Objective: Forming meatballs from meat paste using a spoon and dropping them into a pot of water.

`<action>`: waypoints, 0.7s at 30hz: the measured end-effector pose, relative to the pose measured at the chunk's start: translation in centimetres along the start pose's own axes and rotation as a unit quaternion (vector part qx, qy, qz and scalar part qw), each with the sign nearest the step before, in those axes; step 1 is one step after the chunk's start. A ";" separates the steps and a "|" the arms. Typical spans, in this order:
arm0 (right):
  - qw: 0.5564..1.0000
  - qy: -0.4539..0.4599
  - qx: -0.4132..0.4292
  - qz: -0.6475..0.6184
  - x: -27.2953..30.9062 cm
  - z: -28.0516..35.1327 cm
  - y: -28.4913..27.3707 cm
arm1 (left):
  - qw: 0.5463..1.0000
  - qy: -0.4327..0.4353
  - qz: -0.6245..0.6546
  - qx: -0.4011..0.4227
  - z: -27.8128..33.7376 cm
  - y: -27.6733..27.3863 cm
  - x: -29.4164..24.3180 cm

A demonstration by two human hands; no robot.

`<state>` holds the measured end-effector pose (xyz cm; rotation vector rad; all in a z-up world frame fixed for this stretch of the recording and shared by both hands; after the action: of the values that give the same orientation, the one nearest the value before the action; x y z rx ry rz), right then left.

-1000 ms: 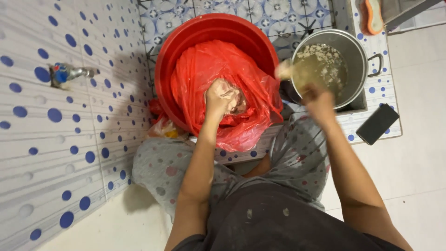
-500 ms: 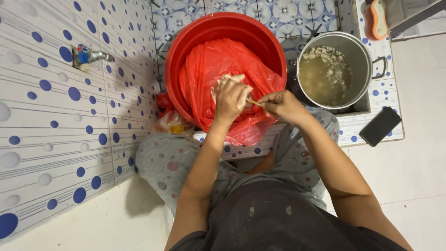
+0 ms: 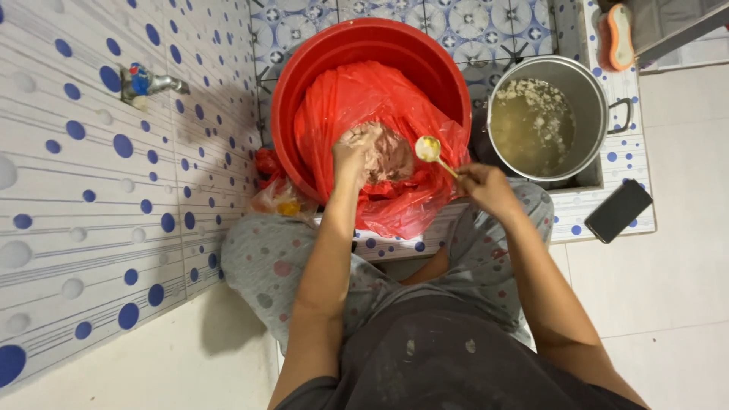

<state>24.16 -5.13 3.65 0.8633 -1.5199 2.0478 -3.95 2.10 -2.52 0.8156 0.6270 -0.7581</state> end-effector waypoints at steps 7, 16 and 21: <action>0.983 0.041 -0.075 -0.162 -11.5 1.6 6.0 | 0.935 0.173 -0.309 0.013 -2.5 0.2 3.5; 0.932 0.052 -0.182 -0.308 -13.3 1.4 8.0 | 0.966 0.053 -0.249 0.048 -0.4 1.2 3.3; 0.921 0.049 -0.193 -0.336 -12.4 1.1 8.1 | 0.965 0.115 -0.224 0.074 -1.1 1.5 3.3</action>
<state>27.70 -8.42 -10.36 0.9356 -1.2677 1.2285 -1.04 2.56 -4.96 0.9192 0.9911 -1.1411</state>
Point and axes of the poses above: each hand's wrist, its own z-axis away from the middle knuckle, its own y-axis out of the palm, x = y × z, the point moved 3 cm from there along -z, towards the middle knuckle, and after that the axes turned 5 degrees about -y, right-handed, at the moved point
